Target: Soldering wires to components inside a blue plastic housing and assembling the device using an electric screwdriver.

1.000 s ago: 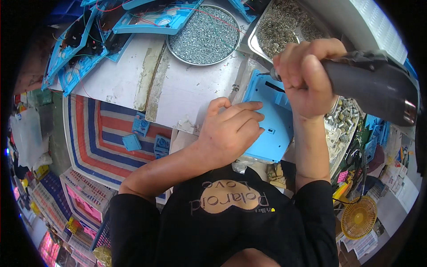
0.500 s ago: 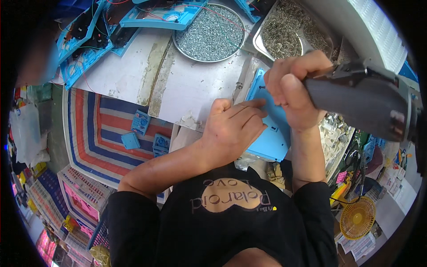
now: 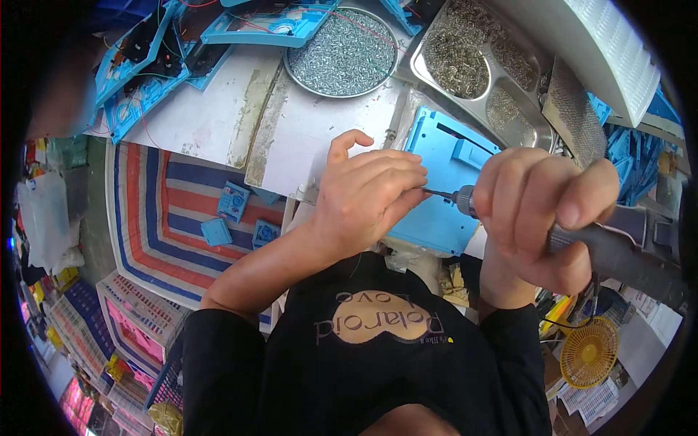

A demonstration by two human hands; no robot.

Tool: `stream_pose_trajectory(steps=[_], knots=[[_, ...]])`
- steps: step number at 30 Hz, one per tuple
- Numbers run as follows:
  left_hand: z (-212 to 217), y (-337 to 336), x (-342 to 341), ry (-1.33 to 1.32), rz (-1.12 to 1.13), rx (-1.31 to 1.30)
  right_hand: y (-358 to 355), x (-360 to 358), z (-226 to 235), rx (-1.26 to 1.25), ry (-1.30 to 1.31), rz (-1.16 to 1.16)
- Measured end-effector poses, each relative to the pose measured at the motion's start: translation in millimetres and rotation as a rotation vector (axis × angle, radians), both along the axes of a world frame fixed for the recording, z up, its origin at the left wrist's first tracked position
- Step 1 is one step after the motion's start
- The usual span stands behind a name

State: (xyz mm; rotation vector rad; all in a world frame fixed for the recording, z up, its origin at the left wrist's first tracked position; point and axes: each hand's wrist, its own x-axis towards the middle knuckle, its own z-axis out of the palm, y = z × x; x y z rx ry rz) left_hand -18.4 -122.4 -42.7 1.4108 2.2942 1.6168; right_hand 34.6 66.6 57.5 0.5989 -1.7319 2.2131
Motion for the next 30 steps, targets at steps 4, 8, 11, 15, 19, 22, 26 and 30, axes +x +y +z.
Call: stream_pose_trajectory(steps=[4,8,11,15,19,22,26,30], knots=[[3,-2,0,0.059,-0.002,0.009,-8,3,-6,-0.006,0.016,-0.052],[3,-7,-3,0.106,-0.030,-0.021,-15,7,-9,-0.022,0.000,-0.081],[10,-2,-37,0.152,-0.301,-0.161,-15,7,-11,-0.037,-0.023,-0.094],[-10,-3,-107,0.279,0.294,-0.285,-23,8,-18,-0.016,-0.086,-0.126],[-28,5,-112,0.353,0.345,-0.596,-35,11,-22,0.010,-0.149,-0.173],[-31,5,-109,0.317,0.367,-0.495,-41,14,-23,0.039,-0.200,-0.197],[-20,1,-100,0.419,0.354,-0.347,-46,16,-30,0.192,-0.234,-0.185],[0,-20,-82,-0.064,0.073,-0.262,-51,14,-41,0.264,-0.152,-0.193]])
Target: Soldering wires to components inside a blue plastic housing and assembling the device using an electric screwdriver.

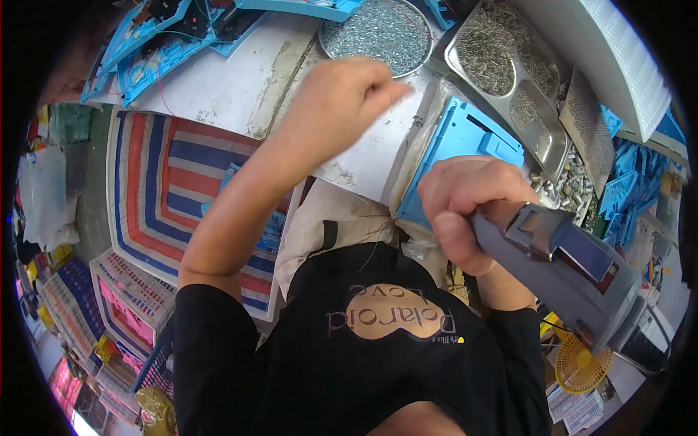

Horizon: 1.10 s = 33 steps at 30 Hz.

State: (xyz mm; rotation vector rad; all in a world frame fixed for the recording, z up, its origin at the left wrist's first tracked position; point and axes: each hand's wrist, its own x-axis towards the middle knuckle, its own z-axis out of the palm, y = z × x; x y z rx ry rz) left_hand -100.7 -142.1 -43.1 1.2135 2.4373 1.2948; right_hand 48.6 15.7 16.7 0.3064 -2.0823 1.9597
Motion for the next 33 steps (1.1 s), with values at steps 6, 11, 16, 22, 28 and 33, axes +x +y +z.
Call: stream_pose_trajectory(steps=[6,11,16,22,28,33], knots=[[-9,-24,65,-0.079,-0.182,0.165,2,1,1,-0.028,0.039,0.038],[-9,-21,84,0.143,-0.186,0.250,11,-2,30,-0.265,0.119,0.138],[-7,-16,90,0.106,-0.185,0.284,7,7,29,-0.273,0.113,0.115],[0,-24,92,0.150,-0.278,0.109,-1,19,25,-0.267,0.069,0.053],[10,-21,79,0.118,-0.520,-0.109,-11,33,6,-0.154,0.046,0.022],[9,-24,86,0.013,-0.431,-0.086,-22,27,-16,-0.028,0.205,0.089]])
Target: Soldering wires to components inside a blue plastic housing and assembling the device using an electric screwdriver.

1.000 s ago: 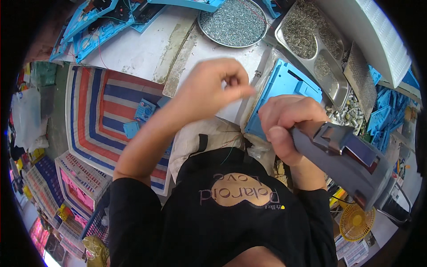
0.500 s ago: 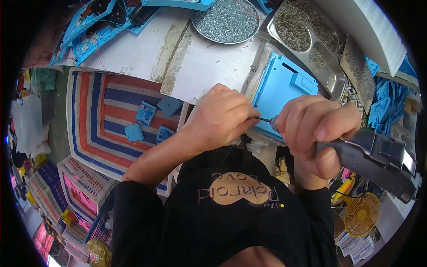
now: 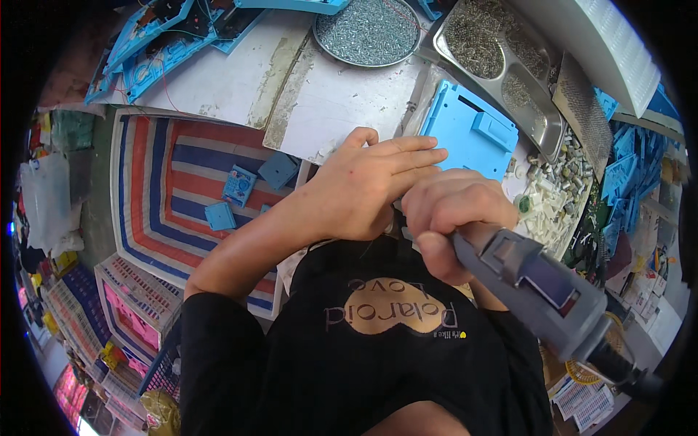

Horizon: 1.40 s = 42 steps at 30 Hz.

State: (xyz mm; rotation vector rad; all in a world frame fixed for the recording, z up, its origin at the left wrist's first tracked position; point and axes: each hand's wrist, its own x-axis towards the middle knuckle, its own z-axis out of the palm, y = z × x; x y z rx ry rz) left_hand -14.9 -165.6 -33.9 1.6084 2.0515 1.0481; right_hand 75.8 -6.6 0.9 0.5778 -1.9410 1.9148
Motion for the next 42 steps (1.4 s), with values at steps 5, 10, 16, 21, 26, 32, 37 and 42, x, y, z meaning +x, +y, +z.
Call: stream_pose_trajectory(steps=[5,10,16,21,26,32,37,42], knots=[[10,9,0,0.076,0.001,-0.019,12,4,8,0.017,-0.027,-0.019],[19,37,0,0.097,0.042,0.065,93,36,37,-0.182,0.087,-0.208],[3,93,19,0.280,0.004,0.129,132,36,0,-0.281,0.095,-0.432],[5,93,20,0.311,0.018,0.076,130,29,0,-0.227,0.040,-0.445],[0,93,18,0.296,0.032,0.087,126,38,5,-0.337,-0.026,-0.368],[-3,96,16,0.260,0.001,0.137,92,75,6,-0.124,-0.188,-0.502],[4,124,-19,0.383,0.153,0.184,97,52,41,-0.263,0.008,-0.322],[49,54,-40,0.266,0.201,0.284,133,49,71,-0.265,0.072,-0.293]])
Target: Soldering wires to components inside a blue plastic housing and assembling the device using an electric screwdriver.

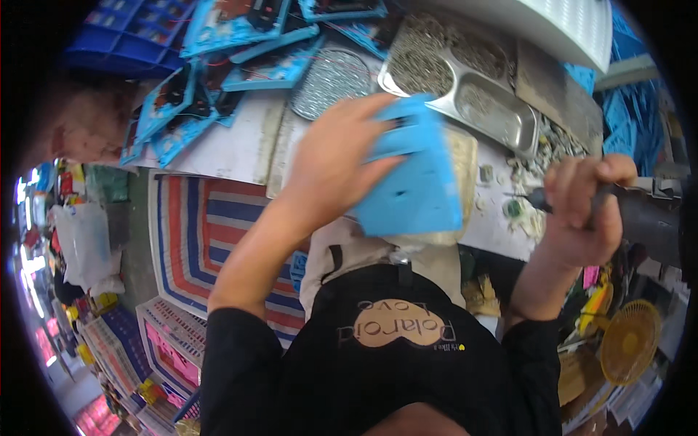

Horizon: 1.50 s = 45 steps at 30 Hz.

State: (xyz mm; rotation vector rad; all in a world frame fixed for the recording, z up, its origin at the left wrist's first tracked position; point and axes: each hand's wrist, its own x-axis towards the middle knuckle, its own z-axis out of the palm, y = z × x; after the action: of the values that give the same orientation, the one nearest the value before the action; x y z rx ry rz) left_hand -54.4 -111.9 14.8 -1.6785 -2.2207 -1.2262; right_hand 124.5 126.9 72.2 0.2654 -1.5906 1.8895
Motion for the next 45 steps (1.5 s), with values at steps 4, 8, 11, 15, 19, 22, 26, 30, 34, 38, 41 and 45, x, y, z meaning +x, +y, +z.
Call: stream_pose_trajectory(steps=[4,8,11,15,19,22,26,30,34,38,41,45], knots=[[-28,-197,-11,-0.526,0.385,-0.256,34,14,4,-0.033,-0.197,-0.164],[-204,-405,53,-0.576,0.896,-0.918,39,-16,-5,-0.089,-0.317,-0.296],[-297,-432,78,-0.539,1.088,-1.116,51,-22,-11,-0.050,-0.296,-0.324],[-173,-290,-16,-0.931,0.533,-1.112,58,-17,-14,-0.006,-0.330,-0.412],[30,-125,-107,-0.513,0.204,-0.117,58,-17,-13,0.102,-0.254,-0.417],[93,-20,-241,0.354,0.559,0.154,52,-19,-10,0.136,-0.257,-0.459],[107,22,-399,0.011,0.933,-0.319,41,-13,-18,0.154,-0.254,-0.555],[128,31,-425,-0.148,0.593,-0.290,35,29,-26,0.201,-0.268,-0.728],[166,20,-256,-0.254,0.470,0.101,1,58,-52,0.147,-0.279,-0.552],[130,-5,-115,-0.421,0.360,0.144,-48,21,-54,-0.037,-0.601,0.215],[48,-9,-27,-0.685,0.204,0.088,-72,-1,-80,-0.618,-0.471,0.252],[-15,-32,72,-1.308,0.075,-0.035,-63,12,-83,-0.613,-0.732,0.043]])
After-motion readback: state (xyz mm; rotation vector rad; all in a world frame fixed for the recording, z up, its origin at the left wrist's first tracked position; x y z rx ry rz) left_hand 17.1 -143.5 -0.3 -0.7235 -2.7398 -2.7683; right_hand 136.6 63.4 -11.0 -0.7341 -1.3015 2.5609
